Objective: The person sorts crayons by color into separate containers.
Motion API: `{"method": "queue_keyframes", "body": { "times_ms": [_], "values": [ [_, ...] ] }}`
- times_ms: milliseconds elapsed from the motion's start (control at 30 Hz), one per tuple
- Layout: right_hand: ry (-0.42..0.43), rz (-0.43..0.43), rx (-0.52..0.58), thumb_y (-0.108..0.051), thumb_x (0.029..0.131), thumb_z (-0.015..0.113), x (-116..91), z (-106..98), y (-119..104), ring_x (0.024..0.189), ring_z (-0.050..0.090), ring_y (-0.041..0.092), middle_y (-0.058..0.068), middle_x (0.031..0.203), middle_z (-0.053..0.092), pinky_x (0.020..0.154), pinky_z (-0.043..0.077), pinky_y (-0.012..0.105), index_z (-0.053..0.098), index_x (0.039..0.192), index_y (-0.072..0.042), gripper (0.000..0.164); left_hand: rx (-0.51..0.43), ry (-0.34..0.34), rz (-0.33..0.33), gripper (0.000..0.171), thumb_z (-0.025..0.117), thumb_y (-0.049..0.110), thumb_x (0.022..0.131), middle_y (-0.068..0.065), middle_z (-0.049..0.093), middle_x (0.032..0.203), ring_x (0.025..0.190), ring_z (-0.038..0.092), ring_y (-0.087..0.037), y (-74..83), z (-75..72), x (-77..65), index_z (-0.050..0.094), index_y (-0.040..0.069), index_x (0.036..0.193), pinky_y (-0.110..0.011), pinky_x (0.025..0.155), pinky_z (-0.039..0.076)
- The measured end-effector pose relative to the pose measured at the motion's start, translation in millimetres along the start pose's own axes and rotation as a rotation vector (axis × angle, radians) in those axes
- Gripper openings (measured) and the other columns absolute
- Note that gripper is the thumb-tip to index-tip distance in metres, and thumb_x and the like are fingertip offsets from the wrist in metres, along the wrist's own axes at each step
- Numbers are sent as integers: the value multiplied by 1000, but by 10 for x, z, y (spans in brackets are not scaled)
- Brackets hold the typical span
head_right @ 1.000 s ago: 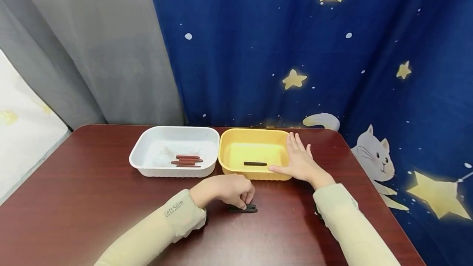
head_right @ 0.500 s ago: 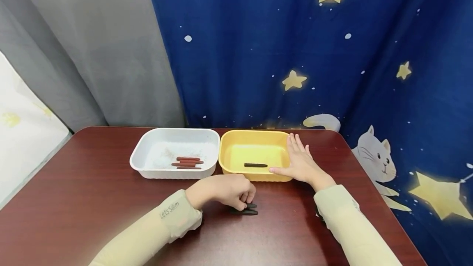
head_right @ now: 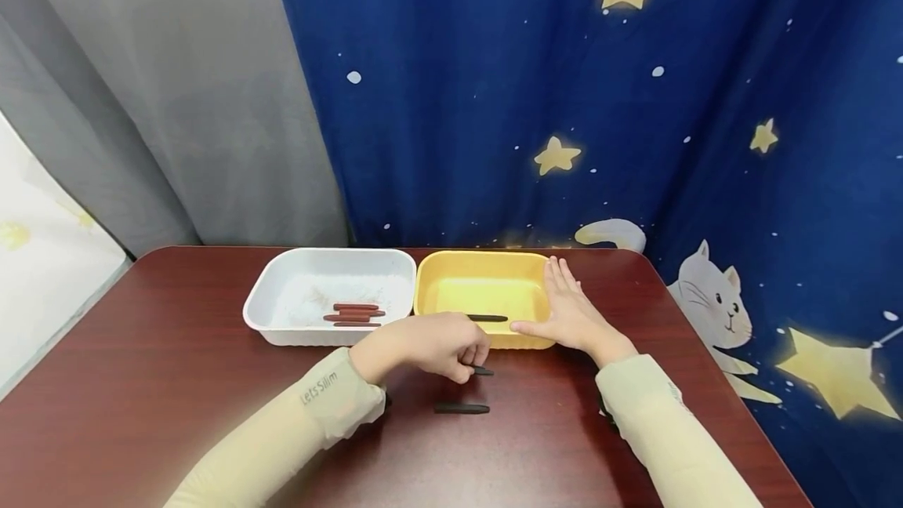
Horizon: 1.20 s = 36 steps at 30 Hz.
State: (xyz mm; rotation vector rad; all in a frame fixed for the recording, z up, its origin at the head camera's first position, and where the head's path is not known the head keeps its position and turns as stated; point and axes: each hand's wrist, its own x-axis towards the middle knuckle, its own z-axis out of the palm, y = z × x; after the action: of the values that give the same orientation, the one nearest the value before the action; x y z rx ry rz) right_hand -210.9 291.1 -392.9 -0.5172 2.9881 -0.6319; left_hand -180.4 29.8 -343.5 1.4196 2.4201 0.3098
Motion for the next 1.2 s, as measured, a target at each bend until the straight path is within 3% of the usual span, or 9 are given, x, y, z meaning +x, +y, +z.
{"method": "queue_keyframes", "body": {
  "times_ms": [467, 767, 1033, 1200],
  "values": [
    [5, 1, -11, -63, 80, 71, 8, 17, -18, 154, -4, 43, 25, 165, -4, 121, 11, 61, 2, 155, 9, 124, -78, 87, 46, 8, 71, 6, 81, 7, 58, 69, 64, 51, -3, -153, -217, 55, 65, 11, 83, -14, 61, 41],
    [6, 9, -10, -63, 80, 71, 3, 15, -12, 154, -6, 41, 24, 166, -3, 122, 10, 61, 2, 156, 8, 125, -166, 187, 43, 5, 70, 8, 82, 5, 61, 71, 64, 53, -3, -360, -228, 191, 67, 9, 86, -15, 61, 43],
    [8, 6, -17, -62, 80, 71, 18, 25, -8, 154, -5, 42, 24, 166, -4, 122, 10, 60, 2, 155, 9, 125, -225, 272, -29, 5, 67, 6, 83, -2, 67, 81, 74, 58, -8, -594, -174, 353, 67, 7, 87, -17, 67, 47],
    [7, 10, -26, -62, 80, 71, 15, 16, -6, 154, -3, 43, 25, 165, -3, 122, 10, 60, 3, 155, 10, 125, -206, 303, -84, 5, 67, 7, 84, -2, 70, 84, 77, 61, -9, -686, -130, 442, 69, 8, 88, -18, 70, 48]
  ]
}}
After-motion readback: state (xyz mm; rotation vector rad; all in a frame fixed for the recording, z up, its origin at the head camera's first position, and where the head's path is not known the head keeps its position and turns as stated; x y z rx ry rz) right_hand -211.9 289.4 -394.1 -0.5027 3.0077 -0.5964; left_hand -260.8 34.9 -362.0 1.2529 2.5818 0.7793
